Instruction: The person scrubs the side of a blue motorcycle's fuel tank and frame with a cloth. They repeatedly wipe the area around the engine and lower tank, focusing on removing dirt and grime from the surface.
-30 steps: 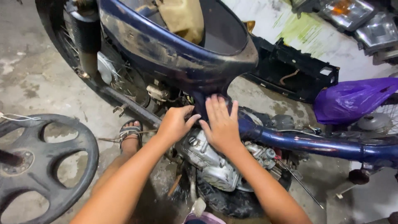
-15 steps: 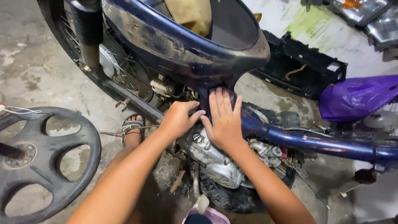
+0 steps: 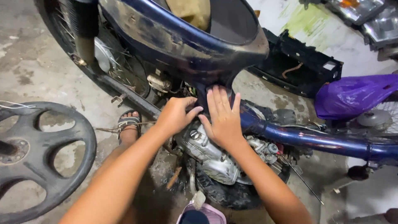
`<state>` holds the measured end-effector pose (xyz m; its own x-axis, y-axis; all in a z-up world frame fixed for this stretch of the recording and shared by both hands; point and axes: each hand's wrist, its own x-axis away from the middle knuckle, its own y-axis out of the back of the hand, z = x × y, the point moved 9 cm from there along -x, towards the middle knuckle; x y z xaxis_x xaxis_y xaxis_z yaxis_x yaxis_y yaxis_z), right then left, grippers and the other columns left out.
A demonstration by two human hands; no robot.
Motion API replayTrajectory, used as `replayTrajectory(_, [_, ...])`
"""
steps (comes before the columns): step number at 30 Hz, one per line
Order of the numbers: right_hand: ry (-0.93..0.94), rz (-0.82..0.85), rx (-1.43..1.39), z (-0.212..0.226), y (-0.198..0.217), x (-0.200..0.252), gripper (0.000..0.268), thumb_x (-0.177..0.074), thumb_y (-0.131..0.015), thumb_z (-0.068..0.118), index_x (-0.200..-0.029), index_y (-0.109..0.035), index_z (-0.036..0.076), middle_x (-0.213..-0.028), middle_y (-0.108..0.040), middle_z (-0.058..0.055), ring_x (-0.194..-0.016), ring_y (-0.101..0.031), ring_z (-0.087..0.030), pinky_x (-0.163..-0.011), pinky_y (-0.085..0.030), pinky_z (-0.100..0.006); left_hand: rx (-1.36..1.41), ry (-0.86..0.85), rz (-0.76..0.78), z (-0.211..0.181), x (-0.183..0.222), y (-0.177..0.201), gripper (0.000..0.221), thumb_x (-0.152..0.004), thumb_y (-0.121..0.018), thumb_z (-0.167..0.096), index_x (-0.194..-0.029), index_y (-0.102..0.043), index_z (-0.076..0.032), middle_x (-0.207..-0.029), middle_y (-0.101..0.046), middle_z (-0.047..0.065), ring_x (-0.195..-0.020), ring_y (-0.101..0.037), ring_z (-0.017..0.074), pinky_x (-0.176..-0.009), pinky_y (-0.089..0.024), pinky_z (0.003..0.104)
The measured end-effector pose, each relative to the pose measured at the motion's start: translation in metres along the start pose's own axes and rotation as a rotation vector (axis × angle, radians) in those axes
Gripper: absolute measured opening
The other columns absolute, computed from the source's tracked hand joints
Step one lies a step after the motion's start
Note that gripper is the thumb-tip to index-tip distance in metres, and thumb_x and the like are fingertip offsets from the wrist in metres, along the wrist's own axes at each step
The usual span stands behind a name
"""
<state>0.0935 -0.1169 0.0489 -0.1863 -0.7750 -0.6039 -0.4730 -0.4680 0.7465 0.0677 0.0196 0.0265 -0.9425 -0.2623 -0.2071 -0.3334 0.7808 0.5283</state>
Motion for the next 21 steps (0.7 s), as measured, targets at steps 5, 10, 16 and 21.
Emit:
replayTrajectory(5, [0.064,0.089,0.062,-0.005,-0.001,0.044,0.066,-0.101,-0.048,0.045,-0.153,-0.046,0.005,-0.157,-0.047,-0.017,-0.143,-0.046,-0.034,-0.119,-0.014,-0.071,0.021,-0.011,-0.004,-0.003,-0.001,0.001,0.036,-0.098,-0.067,-0.018,-0.125,-0.069,0.006,-0.110,-0.075,0.025,-0.103,-0.075,0.0356,-0.086,-0.061,0.041])
replayTrajectory(10, [-0.019,-0.014,0.008,-0.004,-0.003,-0.014,0.067,-0.105,-0.045,0.046,-0.155,-0.044,0.002,-0.158,-0.044,-0.022,-0.144,-0.044,-0.038,-0.117,-0.013,-0.071,-0.010,0.012,-0.019,0.005,0.001,-0.004,0.035,-0.097,-0.068,-0.021,-0.123,-0.070,0.002,-0.106,-0.077,0.021,-0.102,-0.075,0.0346,-0.086,-0.061,0.042])
replayTrajectory(16, [0.018,0.070,-0.085,-0.004,0.009,0.022,0.066,-0.102,-0.051,0.038,-0.155,-0.042,0.001,-0.157,-0.043,-0.025,-0.142,-0.044,-0.043,-0.116,-0.015,-0.074,-0.005,-0.008,-0.003,-0.002,0.001,0.002,0.034,-0.098,-0.067,-0.020,-0.123,-0.070,0.003,-0.108,-0.077,0.023,-0.104,-0.074,0.0367,-0.088,-0.060,0.044])
replayTrajectory(21, [0.057,0.043,-0.032,-0.007,-0.007,0.015,0.067,-0.103,-0.046,0.047,-0.154,-0.043,0.003,-0.157,-0.046,-0.020,-0.142,-0.045,-0.037,-0.117,-0.016,-0.072,-0.046,0.007,-0.020,0.000,0.002,-0.003,0.035,-0.099,-0.066,-0.022,-0.124,-0.070,0.002,-0.107,-0.077,0.022,-0.102,-0.075,0.0349,-0.086,-0.061,0.042])
